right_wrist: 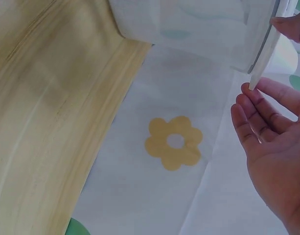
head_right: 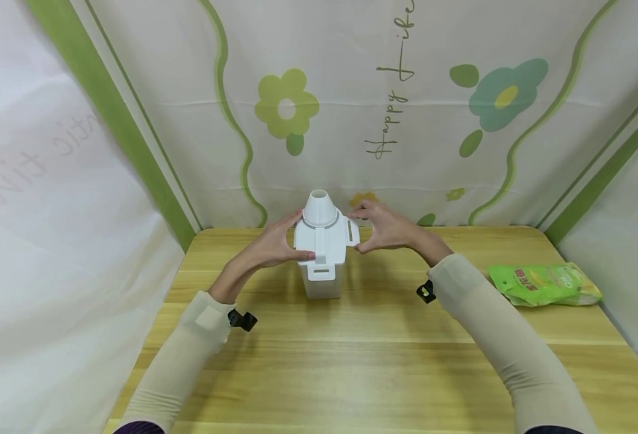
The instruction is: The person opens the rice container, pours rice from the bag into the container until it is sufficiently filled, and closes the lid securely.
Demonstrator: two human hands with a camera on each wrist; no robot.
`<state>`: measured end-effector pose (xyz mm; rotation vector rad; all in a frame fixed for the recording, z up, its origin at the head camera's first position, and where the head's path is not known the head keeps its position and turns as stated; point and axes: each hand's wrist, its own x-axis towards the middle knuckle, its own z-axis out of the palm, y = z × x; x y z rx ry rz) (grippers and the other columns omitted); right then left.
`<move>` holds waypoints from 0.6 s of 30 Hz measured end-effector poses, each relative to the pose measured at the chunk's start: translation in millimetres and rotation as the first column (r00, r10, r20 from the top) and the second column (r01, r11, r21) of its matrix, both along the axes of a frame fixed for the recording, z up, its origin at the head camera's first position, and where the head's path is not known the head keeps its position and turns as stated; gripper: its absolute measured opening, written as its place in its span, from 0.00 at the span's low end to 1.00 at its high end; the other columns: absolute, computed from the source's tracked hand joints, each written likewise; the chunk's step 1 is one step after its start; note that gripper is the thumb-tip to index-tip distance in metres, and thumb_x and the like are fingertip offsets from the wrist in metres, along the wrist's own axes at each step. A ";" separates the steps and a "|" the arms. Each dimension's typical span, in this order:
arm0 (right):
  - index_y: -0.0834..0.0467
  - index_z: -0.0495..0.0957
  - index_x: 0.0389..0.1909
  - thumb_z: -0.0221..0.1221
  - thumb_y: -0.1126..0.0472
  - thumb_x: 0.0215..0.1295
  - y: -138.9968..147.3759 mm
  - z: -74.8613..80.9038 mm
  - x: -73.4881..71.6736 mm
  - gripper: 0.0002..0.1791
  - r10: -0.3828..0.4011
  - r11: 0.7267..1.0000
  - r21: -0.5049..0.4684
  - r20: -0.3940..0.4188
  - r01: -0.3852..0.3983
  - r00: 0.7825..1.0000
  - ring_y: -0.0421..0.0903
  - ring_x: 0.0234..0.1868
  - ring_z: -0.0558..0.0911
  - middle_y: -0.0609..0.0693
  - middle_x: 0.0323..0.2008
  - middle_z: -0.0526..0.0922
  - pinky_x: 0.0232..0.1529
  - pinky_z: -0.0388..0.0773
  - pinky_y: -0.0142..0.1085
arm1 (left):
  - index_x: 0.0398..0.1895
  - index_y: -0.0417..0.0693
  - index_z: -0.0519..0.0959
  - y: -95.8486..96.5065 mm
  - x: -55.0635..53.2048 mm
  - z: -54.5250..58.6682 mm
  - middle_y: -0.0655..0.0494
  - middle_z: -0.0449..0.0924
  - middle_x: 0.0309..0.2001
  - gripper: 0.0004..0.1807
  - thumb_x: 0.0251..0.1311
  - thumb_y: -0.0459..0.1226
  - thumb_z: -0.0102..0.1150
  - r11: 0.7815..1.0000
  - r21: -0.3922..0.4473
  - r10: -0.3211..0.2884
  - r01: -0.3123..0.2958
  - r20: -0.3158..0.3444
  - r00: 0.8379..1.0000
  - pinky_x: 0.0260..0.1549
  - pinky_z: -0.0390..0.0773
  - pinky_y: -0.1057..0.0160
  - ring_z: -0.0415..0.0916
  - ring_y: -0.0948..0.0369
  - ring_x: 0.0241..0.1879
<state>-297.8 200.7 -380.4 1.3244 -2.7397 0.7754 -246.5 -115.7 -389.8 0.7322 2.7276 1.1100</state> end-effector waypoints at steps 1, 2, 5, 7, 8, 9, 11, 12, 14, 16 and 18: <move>0.66 0.79 0.68 0.78 0.51 0.49 0.2 0.8 0.7 0.44 -0.004 1.000 0.005 0.005 0.004 1.000 0.59 0.56 0.80 0.58 0.57 0.80 0.57 0.79 0.54 | 0.87 0.49 0.50 0.4 -0.2 -0.2 0.47 0.52 0.85 0.66 0.52 0.58 0.79 1.000 0.001 -0.002 0.002 -0.001 1.000 0.76 0.62 0.40 0.56 0.44 0.81; 0.65 0.79 0.68 0.78 0.51 0.49 0.6 1.1 0.8 0.44 -0.006 1.000 0.009 0.006 0.006 1.000 0.59 0.56 0.80 0.58 0.57 0.80 0.57 0.79 0.54 | 0.87 0.50 0.50 1.0 -0.3 0.0 0.47 0.53 0.85 0.65 0.52 0.58 0.79 1.000 0.002 -0.003 0.003 -0.001 1.000 0.75 0.63 0.40 0.57 0.44 0.80; 0.66 0.77 0.69 0.78 0.51 0.50 1.5 0.3 1.1 0.45 -0.007 1.000 0.009 0.007 0.007 1.000 0.59 0.56 0.80 0.57 0.58 0.80 0.57 0.79 0.53 | 0.87 0.49 0.50 1.9 -0.1 1.8 0.46 0.56 0.83 0.65 0.53 0.56 0.80 1.000 0.002 -0.011 0.011 -0.006 1.000 0.74 0.66 0.41 0.60 0.44 0.79; 0.66 0.77 0.70 0.78 0.52 0.50 2.2 -1.0 1.3 0.45 -0.003 1.000 -0.004 0.018 0.003 1.000 0.59 0.56 0.81 0.57 0.57 0.80 0.56 0.80 0.54 | 0.87 0.49 0.51 2.2 0.4 3.4 0.46 0.60 0.82 0.64 0.54 0.55 0.80 1.000 0.003 -0.020 0.020 -0.007 1.000 0.73 0.68 0.42 0.64 0.45 0.77; 0.65 0.76 0.71 0.78 0.53 0.51 2.6 -1.7 1.6 0.45 -0.001 1.000 -0.012 0.024 0.001 1.000 0.58 0.56 0.81 0.57 0.57 0.81 0.56 0.81 0.54 | 0.87 0.49 0.51 2.3 0.9 4.5 0.46 0.62 0.81 0.63 0.54 0.55 0.80 1.000 0.002 -0.023 0.023 -0.007 1.000 0.72 0.70 0.42 0.65 0.46 0.76; 0.65 0.76 0.71 0.78 0.53 0.51 3.2 -2.6 1.6 0.45 0.002 1.000 -0.021 0.029 -0.001 1.000 0.58 0.55 0.82 0.56 0.57 0.81 0.56 0.81 0.54 | 0.87 0.49 0.51 2.3 1.5 5.4 0.46 0.61 0.81 0.63 0.55 0.55 0.80 1.000 -0.003 -0.026 0.026 -0.007 1.000 0.72 0.70 0.42 0.64 0.46 0.76; 0.65 0.76 0.71 0.78 0.54 0.52 4.2 -4.3 1.9 0.45 0.014 0.999 -0.039 0.039 -0.012 0.999 0.59 0.56 0.83 0.57 0.58 0.81 0.56 0.82 0.55 | 0.86 0.49 0.51 2.0 3.0 7.2 0.47 0.61 0.81 0.61 0.57 0.56 0.78 0.999 -0.014 -0.033 0.033 -0.005 0.999 0.72 0.70 0.43 0.64 0.46 0.77; 0.65 0.75 0.71 0.78 0.55 0.53 4.8 -5.0 2.0 0.44 0.019 0.999 -0.050 0.049 -0.017 0.999 0.60 0.56 0.83 0.58 0.58 0.81 0.57 0.83 0.55 | 0.87 0.49 0.51 1.8 3.9 8.1 0.46 0.59 0.82 0.60 0.59 0.56 0.76 0.999 -0.025 -0.036 0.036 -0.004 0.999 0.73 0.68 0.43 0.62 0.46 0.78; 0.66 0.75 0.71 0.77 0.56 0.55 5.8 -6.4 1.4 0.43 0.025 0.997 -0.074 0.075 -0.019 0.997 0.62 0.58 0.83 0.61 0.61 0.81 0.59 0.83 0.56 | 0.87 0.47 0.50 1.3 5.4 10.3 0.45 0.55 0.84 0.57 0.65 0.56 0.71 0.998 -0.042 -0.039 0.039 -0.006 0.999 0.75 0.64 0.42 0.57 0.45 0.80; 0.67 0.74 0.72 0.77 0.57 0.58 6.1 -6.9 0.9 0.41 0.017 0.995 -0.098 0.110 -0.006 0.994 0.65 0.62 0.81 0.65 0.66 0.78 0.62 0.81 0.58 | 0.87 0.45 0.49 0.0 7.7 12.6 0.44 0.51 0.85 0.53 0.70 0.56 0.65 0.998 -0.057 -0.031 0.031 -0.001 1.000 0.78 0.59 0.43 0.52 0.45 0.82; 0.67 0.73 0.72 0.75 0.58 0.62 5.0 -6.8 0.0 0.40 -0.001 0.992 -0.124 0.153 0.020 0.988 0.66 0.65 0.79 0.67 0.70 0.75 0.65 0.78 0.59 | 0.87 0.44 0.49 -0.8 10.0 14.4 0.44 0.51 0.85 0.49 0.75 0.56 0.59 0.999 -0.050 -0.020 0.020 0.005 1.000 0.79 0.57 0.43 0.51 0.46 0.83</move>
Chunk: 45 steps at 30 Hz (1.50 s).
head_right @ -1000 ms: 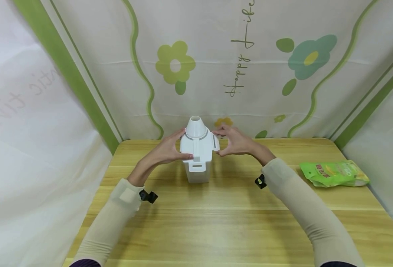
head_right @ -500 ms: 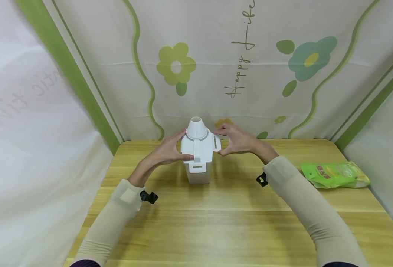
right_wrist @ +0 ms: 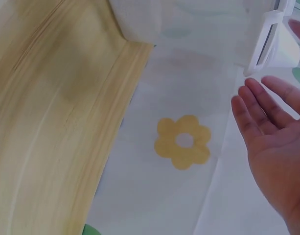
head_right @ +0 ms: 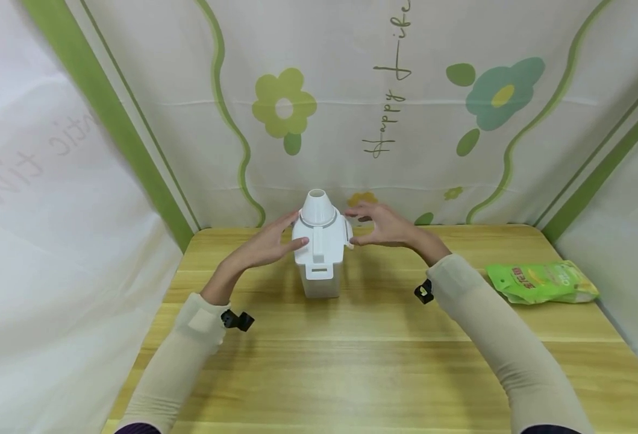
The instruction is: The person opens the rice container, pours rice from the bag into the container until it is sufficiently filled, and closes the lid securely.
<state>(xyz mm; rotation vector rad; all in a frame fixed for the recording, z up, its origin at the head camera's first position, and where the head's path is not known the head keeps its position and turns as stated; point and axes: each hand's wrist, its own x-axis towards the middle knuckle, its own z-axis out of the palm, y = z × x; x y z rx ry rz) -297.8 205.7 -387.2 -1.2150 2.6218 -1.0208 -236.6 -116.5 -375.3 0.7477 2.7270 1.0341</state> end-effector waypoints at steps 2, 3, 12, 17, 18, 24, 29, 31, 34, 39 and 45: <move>0.66 0.72 0.74 0.74 0.58 0.65 -2.5 0.7 -0.8 0.39 -0.035 0.999 -0.022 0.037 0.036 0.999 0.66 0.68 0.78 0.66 0.73 0.72 0.68 0.75 0.59 | 0.86 0.45 0.51 0.5 2.5 1.1 0.45 0.55 0.84 0.47 0.76 0.57 0.57 1.000 0.023 0.005 -0.005 0.003 1.000 0.78 0.59 0.43 0.54 0.47 0.82; 0.65 0.71 0.75 0.73 0.57 0.66 -4.1 1.2 -0.8 0.39 -0.054 0.998 -0.035 0.056 0.056 0.997 0.65 0.69 0.77 0.65 0.74 0.71 0.70 0.74 0.59 | 0.86 0.46 0.52 1.4 3.5 1.1 0.46 0.57 0.83 0.47 0.75 0.58 0.57 1.000 0.031 0.005 -0.005 -0.002 1.000 0.77 0.62 0.43 0.57 0.47 0.81; 0.64 0.67 0.78 0.68 0.55 0.72 -26.9 -4.5 -6.9 0.38 -0.094 0.982 -0.146 0.162 0.118 0.982 0.66 0.74 0.69 0.62 0.75 0.70 0.74 0.68 0.59 | 0.84 0.47 0.54 22.2 14.3 -8.9 0.49 0.63 0.76 0.61 0.57 0.66 0.72 0.997 0.040 0.069 -0.065 -0.098 0.993 0.65 0.77 0.47 0.72 0.52 0.67; 0.63 0.65 0.79 0.66 0.53 0.74 -39.3 -5.7 -10.3 0.39 -0.112 0.979 -0.152 0.169 0.138 0.979 0.66 0.76 0.67 0.63 0.77 0.69 0.75 0.66 0.60 | 0.87 0.41 0.44 33.7 23.1 -7.9 0.42 0.45 0.85 0.72 0.53 0.74 0.67 0.983 -0.089 0.152 -0.160 -0.098 0.984 0.74 0.67 0.44 0.55 0.46 0.81; 0.63 0.65 0.79 0.66 0.53 0.74 -41.8 -5.7 -10.7 0.39 -0.115 0.977 -0.157 0.180 0.144 0.977 0.66 0.77 0.67 0.63 0.77 0.68 0.76 0.66 0.60 | 0.87 0.40 0.42 35.5 24.5 -7.6 0.41 0.41 0.86 0.73 0.54 0.75 0.65 0.978 -0.117 0.165 -0.175 -0.094 0.982 0.75 0.65 0.43 0.50 0.46 0.83; 0.61 0.65 0.80 0.66 0.48 0.74 -54.9 -9.4 -13.2 0.40 -0.132 0.973 -0.159 0.221 0.169 0.966 0.63 0.76 0.70 0.62 0.76 0.70 0.75 0.67 0.58 | 0.86 0.37 0.40 41.3 28.0 -8.7 0.40 0.34 0.86 0.73 0.56 0.78 0.59 0.956 -0.192 0.205 -0.223 -0.111 0.973 0.77 0.61 0.42 0.41 0.45 0.85; 0.58 0.68 0.79 0.67 0.46 0.73 -60.6 -13.4 -14.8 0.40 -0.156 0.970 -0.153 0.206 0.190 0.966 0.59 0.71 0.76 0.60 0.72 0.75 0.69 0.74 0.57 | 0.86 0.37 0.40 42.4 28.8 -8.9 0.41 0.34 0.86 0.73 0.57 0.77 0.59 0.954 -0.195 0.210 -0.229 -0.113 0.971 0.77 0.60 0.41 0.42 0.45 0.85; 0.58 0.68 0.79 0.67 0.46 0.73 -61.6 -14.4 -14.8 0.39 -0.163 0.969 -0.154 0.202 0.196 0.966 0.58 0.69 0.77 0.60 0.71 0.76 0.67 0.77 0.56 | 0.86 0.37 0.39 42.4 28.8 -8.7 0.41 0.34 0.86 0.73 0.57 0.76 0.60 0.954 -0.196 0.205 -0.225 -0.114 0.972 0.78 0.59 0.41 0.42 0.45 0.85; 0.59 0.69 0.78 0.67 0.46 0.73 -61.6 -16.4 -15.8 0.38 -0.166 0.967 -0.160 0.198 0.199 0.966 0.57 0.67 0.79 0.59 0.70 0.78 0.64 0.79 0.54 | 0.86 0.37 0.40 42.2 27.7 -8.8 0.40 0.35 0.86 0.72 0.58 0.76 0.60 0.956 -0.198 0.196 -0.217 -0.122 0.973 0.78 0.60 0.42 0.43 0.45 0.85; 0.60 0.71 0.75 0.67 0.47 0.72 -59.8 -18.6 -15.5 0.37 -0.162 0.961 -0.189 0.204 0.201 0.966 0.58 0.65 0.80 0.60 0.67 0.80 0.64 0.80 0.54 | 0.86 0.38 0.42 40.9 25.5 -9.2 0.42 0.38 0.87 0.71 0.57 0.75 0.62 0.960 -0.185 0.188 -0.208 -0.119 0.975 0.75 0.64 0.41 0.44 0.47 0.85; 0.63 0.72 0.74 0.69 0.48 0.70 -54.3 -20.8 -15.5 0.38 -0.186 0.951 -0.206 0.206 0.229 0.961 0.62 0.69 0.78 0.62 0.68 0.78 0.70 0.75 0.56 | 0.87 0.42 0.48 37.9 22.3 -10.6 0.46 0.43 0.87 0.67 0.56 0.70 0.69 0.976 -0.108 0.175 -0.187 -0.114 0.978 0.72 0.71 0.42 0.50 0.48 0.84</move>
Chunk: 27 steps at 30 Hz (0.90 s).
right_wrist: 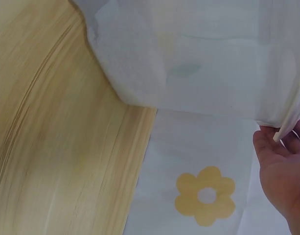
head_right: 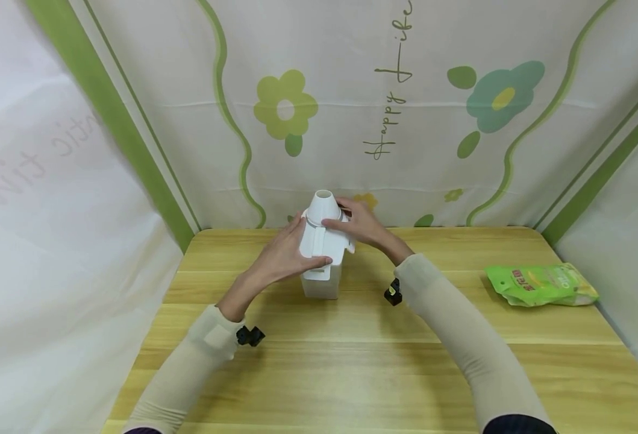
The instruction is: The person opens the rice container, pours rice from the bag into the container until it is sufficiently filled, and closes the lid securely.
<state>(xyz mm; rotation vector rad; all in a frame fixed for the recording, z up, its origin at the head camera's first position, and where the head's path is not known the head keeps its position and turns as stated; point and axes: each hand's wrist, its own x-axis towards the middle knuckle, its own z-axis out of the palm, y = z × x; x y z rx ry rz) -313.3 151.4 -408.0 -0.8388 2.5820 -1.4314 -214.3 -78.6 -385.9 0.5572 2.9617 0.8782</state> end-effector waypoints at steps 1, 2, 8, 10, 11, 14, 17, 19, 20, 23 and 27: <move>0.63 0.72 0.74 0.70 0.48 0.70 1.0 0.0 0.3 0.38 -0.006 1.000 -0.001 -0.002 0.006 1.000 0.62 0.70 0.77 0.63 0.68 0.78 0.71 0.73 0.57 | 0.87 0.44 0.48 -0.7 -0.6 -0.3 0.46 0.44 0.86 0.67 0.56 0.69 0.70 1.000 0.009 -0.006 0.006 -0.002 1.000 0.71 0.71 0.42 0.50 0.48 0.83; 0.64 0.72 0.73 0.70 0.49 0.70 1.9 0.4 0.8 0.38 -0.012 1.000 -0.002 -0.006 0.012 1.000 0.63 0.70 0.76 0.63 0.68 0.78 0.72 0.72 0.57 | 0.87 0.44 0.49 -1.4 -1.2 -0.6 0.45 0.45 0.86 0.66 0.57 0.68 0.70 1.000 0.015 -0.012 0.012 -0.003 1.000 0.71 0.71 0.42 0.51 0.48 0.83; 0.66 0.74 0.72 0.72 0.52 0.68 8.6 3.4 4.7 0.36 -0.040 0.999 -0.004 -0.023 0.040 0.999 0.64 0.70 0.76 0.64 0.68 0.77 0.72 0.72 0.58 | 0.86 0.46 0.53 -6.8 -4.3 0.0 0.43 0.51 0.85 0.61 0.59 0.64 0.72 0.998 0.033 -0.049 0.049 -0.001 0.999 0.69 0.73 0.44 0.56 0.48 0.82; 0.66 0.75 0.71 0.72 0.52 0.68 12.1 3.9 5.8 0.36 -0.047 0.999 0.002 -0.030 0.047 0.998 0.64 0.69 0.77 0.64 0.68 0.78 0.71 0.73 0.57 | 0.86 0.46 0.54 -9.7 -5.0 -0.2 0.42 0.52 0.84 0.60 0.60 0.63 0.72 0.998 0.040 -0.058 0.058 0.004 0.998 0.68 0.74 0.44 0.59 0.47 0.80; 0.65 0.75 0.70 0.72 0.52 0.68 13.7 3.8 6.3 0.36 -0.050 0.999 0.000 -0.031 0.050 0.998 0.64 0.69 0.77 0.63 0.68 0.78 0.71 0.73 0.58 | 0.86 0.46 0.54 -11.4 -5.3 -0.7 0.41 0.52 0.84 0.60 0.60 0.63 0.71 0.997 0.046 -0.059 0.058 0.007 0.998 0.67 0.75 0.43 0.62 0.46 0.79; 0.64 0.78 0.68 0.73 0.51 0.67 19.0 3.5 7.7 0.34 -0.064 0.998 0.000 -0.043 0.064 0.997 0.62 0.67 0.80 0.62 0.65 0.80 0.68 0.76 0.56 | 0.86 0.48 0.54 -16.3 -5.5 -1.6 0.41 0.52 0.84 0.59 0.60 0.63 0.71 0.996 0.073 -0.053 0.051 0.026 0.998 0.64 0.77 0.43 0.68 0.44 0.74; 0.65 0.79 0.66 0.75 0.52 0.65 22.7 3.0 9.0 0.34 -0.080 0.997 -0.011 -0.045 0.079 0.996 0.62 0.64 0.82 0.62 0.62 0.81 0.66 0.78 0.56 | 0.86 0.49 0.56 -21.0 -6.5 -3.2 0.42 0.53 0.84 0.57 0.60 0.62 0.71 0.993 0.106 -0.048 0.044 0.034 0.998 0.58 0.80 0.46 0.73 0.46 0.69; 0.66 0.79 0.66 0.75 0.52 0.65 25.0 3.1 10.2 0.34 -0.097 0.995 -0.011 -0.046 0.096 0.994 0.63 0.62 0.83 0.63 0.60 0.82 0.64 0.80 0.54 | 0.85 0.48 0.58 -23.7 -7.6 -3.8 0.42 0.56 0.83 0.56 0.61 0.61 0.71 0.992 0.117 -0.044 0.040 0.031 0.999 0.57 0.80 0.48 0.75 0.47 0.67; 0.67 0.79 0.66 0.75 0.53 0.64 26.1 3.3 10.8 0.34 -0.104 0.995 -0.011 -0.046 0.104 0.993 0.63 0.62 0.83 0.63 0.60 0.82 0.64 0.81 0.53 | 0.84 0.47 0.59 -24.9 -8.2 -4.1 0.43 0.58 0.82 0.55 0.61 0.61 0.71 0.992 0.118 -0.043 0.039 0.028 0.999 0.56 0.80 0.50 0.76 0.48 0.66; 0.67 0.79 0.65 0.76 0.52 0.64 29.1 4.2 12.9 0.34 -0.130 0.992 -0.011 -0.052 0.129 0.990 0.62 0.60 0.85 0.63 0.59 0.83 0.61 0.83 0.51 | 0.82 0.46 0.63 -27.8 -9.6 -3.9 0.44 0.74 0.74 0.52 0.61 0.61 0.71 0.991 0.129 -0.039 0.037 0.017 0.999 0.49 0.80 0.53 0.80 0.51 0.57; 0.66 0.81 0.64 0.76 0.51 0.63 31.4 4.4 16.7 0.34 -0.148 0.989 -0.017 -0.057 0.147 0.987 0.61 0.58 0.86 0.62 0.57 0.85 0.58 0.85 0.49 | 0.80 0.46 0.69 -31.3 -10.7 -4.8 0.46 0.83 0.63 0.48 0.62 0.59 0.72 0.988 0.152 -0.031 0.029 0.014 0.999 0.41 0.79 0.57 0.79 0.54 0.46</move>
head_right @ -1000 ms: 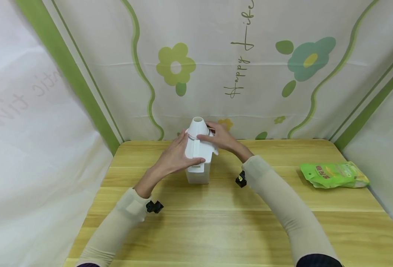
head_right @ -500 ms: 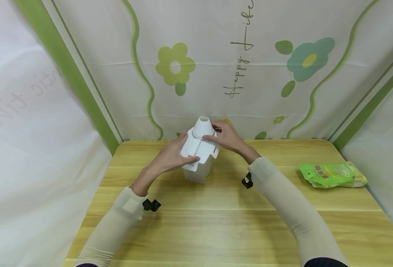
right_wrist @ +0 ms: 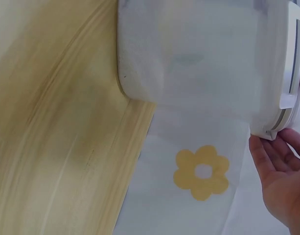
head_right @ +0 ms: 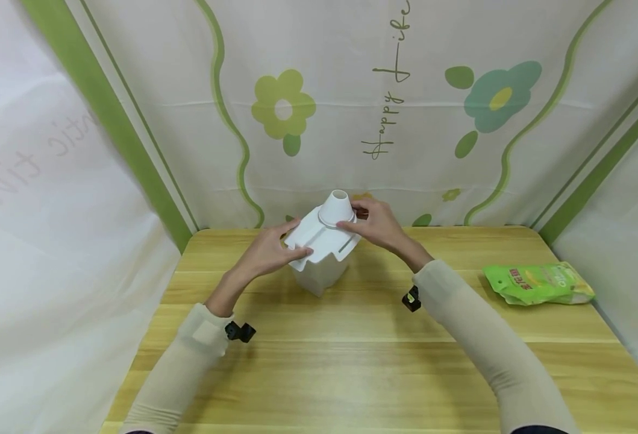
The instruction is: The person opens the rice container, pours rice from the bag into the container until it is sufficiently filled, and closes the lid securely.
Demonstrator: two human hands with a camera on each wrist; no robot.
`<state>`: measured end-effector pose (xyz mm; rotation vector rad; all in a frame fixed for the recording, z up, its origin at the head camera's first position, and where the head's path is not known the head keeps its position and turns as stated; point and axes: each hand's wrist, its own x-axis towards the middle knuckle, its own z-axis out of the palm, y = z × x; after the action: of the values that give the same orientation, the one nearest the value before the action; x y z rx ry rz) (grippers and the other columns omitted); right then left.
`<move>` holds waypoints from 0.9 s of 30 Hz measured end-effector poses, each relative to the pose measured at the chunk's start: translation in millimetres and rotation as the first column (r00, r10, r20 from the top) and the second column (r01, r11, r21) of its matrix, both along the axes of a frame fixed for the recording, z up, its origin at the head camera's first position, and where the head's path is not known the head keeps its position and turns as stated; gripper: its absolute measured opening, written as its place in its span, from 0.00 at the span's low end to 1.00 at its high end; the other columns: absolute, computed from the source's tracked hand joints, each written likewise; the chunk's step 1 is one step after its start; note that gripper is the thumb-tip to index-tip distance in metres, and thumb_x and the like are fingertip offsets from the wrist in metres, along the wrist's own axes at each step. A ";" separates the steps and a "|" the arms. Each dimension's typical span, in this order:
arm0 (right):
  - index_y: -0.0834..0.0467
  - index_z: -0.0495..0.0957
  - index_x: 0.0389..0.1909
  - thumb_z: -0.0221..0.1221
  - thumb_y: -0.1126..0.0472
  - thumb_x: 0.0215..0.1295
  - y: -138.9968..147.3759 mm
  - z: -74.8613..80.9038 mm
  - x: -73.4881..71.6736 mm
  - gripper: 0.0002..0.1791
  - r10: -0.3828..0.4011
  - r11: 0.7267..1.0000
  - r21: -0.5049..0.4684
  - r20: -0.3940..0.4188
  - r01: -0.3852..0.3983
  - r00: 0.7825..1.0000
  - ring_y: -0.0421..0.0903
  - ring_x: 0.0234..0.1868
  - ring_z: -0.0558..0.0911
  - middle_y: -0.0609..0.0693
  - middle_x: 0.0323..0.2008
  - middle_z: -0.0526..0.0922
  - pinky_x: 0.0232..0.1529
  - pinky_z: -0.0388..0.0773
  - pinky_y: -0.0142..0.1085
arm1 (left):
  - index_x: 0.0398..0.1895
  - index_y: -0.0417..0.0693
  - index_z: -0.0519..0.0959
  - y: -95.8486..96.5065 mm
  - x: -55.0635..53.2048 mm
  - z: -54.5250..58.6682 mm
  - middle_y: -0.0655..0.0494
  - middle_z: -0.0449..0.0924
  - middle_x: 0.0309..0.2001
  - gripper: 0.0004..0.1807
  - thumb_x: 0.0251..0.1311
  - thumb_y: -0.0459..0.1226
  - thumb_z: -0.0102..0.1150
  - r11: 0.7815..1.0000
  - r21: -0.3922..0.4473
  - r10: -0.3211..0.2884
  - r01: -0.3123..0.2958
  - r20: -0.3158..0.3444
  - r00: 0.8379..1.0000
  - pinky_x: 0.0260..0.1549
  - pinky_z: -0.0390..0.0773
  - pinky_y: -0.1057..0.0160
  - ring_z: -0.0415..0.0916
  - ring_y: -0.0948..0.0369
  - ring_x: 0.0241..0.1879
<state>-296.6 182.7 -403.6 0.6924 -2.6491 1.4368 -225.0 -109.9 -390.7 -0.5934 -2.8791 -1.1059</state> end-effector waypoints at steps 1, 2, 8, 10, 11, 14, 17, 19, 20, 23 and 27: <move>0.66 0.81 0.64 0.76 0.51 0.63 0.5 0.2 1.1 0.34 0.000 1.000 -0.003 -0.003 0.000 1.000 0.61 0.57 0.86 0.62 0.57 0.85 0.57 0.85 0.49 | 0.79 0.46 0.69 -0.7 -0.2 -0.3 0.45 0.82 0.64 0.48 0.62 0.59 0.72 1.000 0.005 0.005 -0.005 0.001 1.000 0.42 0.79 0.57 0.79 0.54 0.46; 0.66 0.81 0.63 0.76 0.51 0.63 1.0 0.1 2.1 0.33 0.000 1.000 -0.007 -0.007 0.000 1.000 0.61 0.57 0.86 0.62 0.57 0.85 0.57 0.85 0.48 | 0.79 0.44 0.69 -1.4 -0.5 -0.6 0.45 0.81 0.66 0.48 0.62 0.58 0.72 1.000 0.006 0.009 -0.009 0.000 1.000 0.44 0.80 0.56 0.79 0.54 0.48; 0.66 0.82 0.62 0.76 0.54 0.64 2.4 -1.5 6.5 0.31 -0.005 1.000 -0.031 -0.038 0.003 0.999 0.60 0.55 0.87 0.62 0.54 0.85 0.54 0.87 0.44 | 0.77 0.42 0.71 -6.0 -4.1 -4.3 0.45 0.76 0.72 0.46 0.63 0.58 0.72 0.999 0.021 0.024 -0.024 0.000 1.000 0.59 0.80 0.49 0.79 0.50 0.64; 0.67 0.82 0.61 0.76 0.55 0.63 3.0 -2.0 8.0 0.30 -0.010 0.999 -0.034 -0.046 0.008 0.999 0.60 0.54 0.88 0.62 0.54 0.85 0.53 0.87 0.43 | 0.77 0.43 0.72 -7.4 -5.3 -5.5 0.44 0.76 0.71 0.45 0.63 0.57 0.72 0.999 0.036 0.027 -0.026 -0.001 1.000 0.59 0.80 0.48 0.79 0.49 0.64; 0.68 0.82 0.61 0.76 0.55 0.63 3.4 -2.0 9.1 0.30 -0.014 0.999 -0.033 -0.049 0.012 0.999 0.60 0.54 0.88 0.62 0.54 0.85 0.53 0.87 0.43 | 0.77 0.43 0.72 -8.0 -5.9 -6.0 0.44 0.77 0.71 0.44 0.63 0.57 0.72 0.999 0.044 0.026 -0.026 -0.002 1.000 0.59 0.80 0.49 0.79 0.49 0.63; 0.68 0.83 0.59 0.76 0.55 0.64 4.3 -1.5 14.2 0.29 -0.033 0.999 -0.024 -0.065 0.032 0.997 0.60 0.53 0.88 0.63 0.53 0.86 0.51 0.88 0.42 | 0.75 0.44 0.74 -9.9 -7.4 -7.3 0.42 0.80 0.68 0.42 0.63 0.56 0.73 0.997 0.076 0.028 -0.027 -0.012 1.000 0.57 0.81 0.50 0.81 0.50 0.59; 0.68 0.84 0.56 0.76 0.55 0.64 5.2 -1.3 19.8 0.27 -0.060 0.998 -0.019 -0.079 0.058 0.995 0.60 0.51 0.89 0.62 0.51 0.86 0.49 0.88 0.40 | 0.73 0.43 0.76 -11.7 -8.9 -8.4 0.40 0.81 0.65 0.40 0.63 0.54 0.74 0.993 0.114 0.026 -0.024 -0.022 0.999 0.54 0.83 0.53 0.82 0.52 0.57; 0.68 0.84 0.55 0.77 0.55 0.63 5.5 -1.5 23.1 0.26 -0.076 0.997 -0.019 -0.084 0.075 0.994 0.60 0.50 0.89 0.62 0.50 0.86 0.48 0.88 0.40 | 0.72 0.42 0.77 -12.7 -9.7 -8.7 0.39 0.83 0.63 0.39 0.63 0.52 0.74 0.989 0.147 0.023 -0.020 -0.021 0.999 0.50 0.84 0.56 0.83 0.52 0.56; 0.68 0.84 0.54 0.77 0.55 0.62 5.6 -1.5 25.0 0.26 -0.084 0.996 -0.022 -0.086 0.083 0.993 0.60 0.49 0.89 0.61 0.49 0.86 0.47 0.89 0.39 | 0.72 0.42 0.77 -13.1 -10.2 -8.8 0.39 0.83 0.62 0.38 0.63 0.51 0.75 0.986 0.163 0.021 -0.018 -0.019 1.000 0.47 0.85 0.57 0.84 0.52 0.55; 0.68 0.84 0.52 0.78 0.55 0.60 5.5 -1.4 30.0 0.26 -0.108 0.994 -0.026 -0.093 0.106 0.990 0.60 0.48 0.90 0.61 0.48 0.85 0.46 0.89 0.39 | 0.71 0.42 0.78 -14.5 -11.9 -9.3 0.39 0.85 0.60 0.37 0.63 0.50 0.75 0.979 0.204 0.021 -0.019 -0.008 1.000 0.42 0.85 0.61 0.85 0.51 0.53; 0.69 0.85 0.51 0.79 0.54 0.59 5.6 -0.2 38.5 0.27 -0.142 0.990 -0.009 -0.115 0.142 0.983 0.60 0.47 0.90 0.61 0.47 0.85 0.45 0.89 0.41 | 0.69 0.40 0.79 -16.1 -14.0 -9.7 0.38 0.83 0.62 0.35 0.63 0.47 0.76 0.966 0.258 0.025 -0.029 0.017 1.000 0.45 0.88 0.60 0.85 0.47 0.58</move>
<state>-258.1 188.3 -403.8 0.5554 -2.5527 1.3196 -239.0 -125.9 -400.3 -0.5334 -2.6794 -1.4539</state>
